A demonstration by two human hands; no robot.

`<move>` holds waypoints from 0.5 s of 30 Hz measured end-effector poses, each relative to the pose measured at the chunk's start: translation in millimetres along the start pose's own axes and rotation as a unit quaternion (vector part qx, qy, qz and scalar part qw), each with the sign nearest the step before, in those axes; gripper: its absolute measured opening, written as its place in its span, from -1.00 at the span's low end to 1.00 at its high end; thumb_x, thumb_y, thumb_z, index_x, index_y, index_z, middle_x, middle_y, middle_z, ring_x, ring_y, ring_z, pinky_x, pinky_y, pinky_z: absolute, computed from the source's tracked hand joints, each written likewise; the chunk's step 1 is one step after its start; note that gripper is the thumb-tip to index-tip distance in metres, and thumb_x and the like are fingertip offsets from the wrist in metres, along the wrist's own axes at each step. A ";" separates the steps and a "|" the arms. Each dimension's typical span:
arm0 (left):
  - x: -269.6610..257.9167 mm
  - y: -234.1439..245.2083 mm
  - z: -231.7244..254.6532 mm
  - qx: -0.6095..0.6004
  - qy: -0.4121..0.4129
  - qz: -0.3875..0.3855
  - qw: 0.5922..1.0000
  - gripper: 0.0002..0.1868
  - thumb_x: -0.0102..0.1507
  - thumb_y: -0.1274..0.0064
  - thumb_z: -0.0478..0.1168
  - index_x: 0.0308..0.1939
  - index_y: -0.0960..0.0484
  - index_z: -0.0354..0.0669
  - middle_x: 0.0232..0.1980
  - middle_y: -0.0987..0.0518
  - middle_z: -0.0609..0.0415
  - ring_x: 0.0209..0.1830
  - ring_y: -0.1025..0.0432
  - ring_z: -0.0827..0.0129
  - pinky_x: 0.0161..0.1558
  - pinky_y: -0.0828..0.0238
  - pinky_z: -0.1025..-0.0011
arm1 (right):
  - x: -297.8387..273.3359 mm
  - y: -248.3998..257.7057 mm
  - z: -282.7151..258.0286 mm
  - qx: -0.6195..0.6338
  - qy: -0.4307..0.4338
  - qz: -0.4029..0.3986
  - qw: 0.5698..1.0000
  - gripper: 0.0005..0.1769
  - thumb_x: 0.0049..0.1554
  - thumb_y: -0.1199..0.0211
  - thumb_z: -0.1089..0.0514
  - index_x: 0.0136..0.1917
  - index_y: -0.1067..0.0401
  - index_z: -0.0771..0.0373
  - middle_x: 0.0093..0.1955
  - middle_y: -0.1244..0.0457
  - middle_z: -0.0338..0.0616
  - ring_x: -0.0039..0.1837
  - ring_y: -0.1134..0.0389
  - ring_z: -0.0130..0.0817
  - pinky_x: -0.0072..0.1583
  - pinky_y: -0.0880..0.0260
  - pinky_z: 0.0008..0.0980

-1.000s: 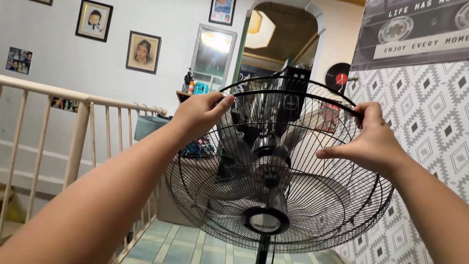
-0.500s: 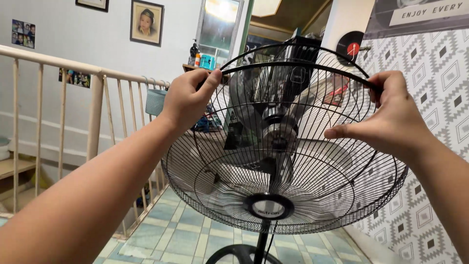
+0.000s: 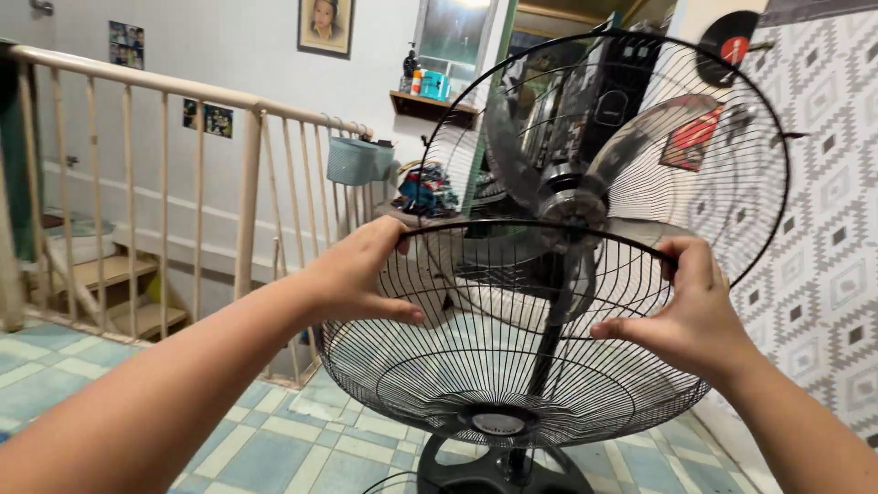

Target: The person unplugs a standing fan, removes the front grille and fan blades, and wipes the fan blades and grille with a wet wipe. The person then reassembles the fan by placing the blades and grille back onto the stand.

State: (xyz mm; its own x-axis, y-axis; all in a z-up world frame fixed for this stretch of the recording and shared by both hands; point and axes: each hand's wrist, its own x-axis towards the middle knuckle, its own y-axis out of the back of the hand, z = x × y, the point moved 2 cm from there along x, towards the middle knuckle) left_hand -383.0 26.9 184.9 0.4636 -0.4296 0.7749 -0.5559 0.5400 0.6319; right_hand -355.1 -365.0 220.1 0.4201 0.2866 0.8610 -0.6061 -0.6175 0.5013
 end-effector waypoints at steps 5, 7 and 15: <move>-38.5 -7.7 3.9 0.045 0.051 -0.010 0.998 -0.13 -0.14 -0.50 0.24 -0.11 -0.35 -0.26 -0.10 -0.40 -0.10 -0.05 -0.36 0.01 0.00 -0.34 0.17 | -25.8 -38.2 2.2 -0.044 -0.039 -0.032 0.998 0.30 -0.59 -0.73 -0.28 0.19 -0.10 0.33 0.08 -0.18 0.10 0.11 -0.26 -0.12 0.14 -0.34 -0.18; -54.1 -9.3 4.7 0.054 0.053 0.002 0.997 -0.15 -0.16 -0.50 0.22 -0.11 -0.37 -0.24 -0.12 -0.41 -0.09 -0.07 -0.36 0.00 -0.02 -0.34 0.15 | -35.5 -53.5 0.5 -0.043 -0.051 -0.043 0.997 0.30 -0.58 -0.73 -0.32 0.17 -0.10 0.33 0.06 -0.18 0.10 0.07 -0.27 -0.11 0.09 -0.36 -0.18; -109.7 -9.2 -12.6 0.122 0.045 0.048 0.990 -0.20 -0.22 -0.53 0.13 -0.13 -0.42 -0.17 -0.17 -0.42 0.01 -0.11 -0.36 0.03 -0.08 -0.29 0.14 | -56.9 -124.7 -14.6 -0.017 0.009 -0.089 0.996 0.05 -0.47 -0.63 -0.31 0.05 -0.22 0.34 -0.09 -0.25 0.02 -0.03 -0.30 -0.10 0.03 -0.35 -0.16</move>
State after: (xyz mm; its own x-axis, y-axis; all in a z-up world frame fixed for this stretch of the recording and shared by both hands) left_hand -420.1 78.1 94.0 0.4542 -0.3138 0.8338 -0.7450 0.3796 0.5486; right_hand -313.3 -293.6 109.9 0.5113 0.4030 0.7591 -0.5454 -0.5305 0.6490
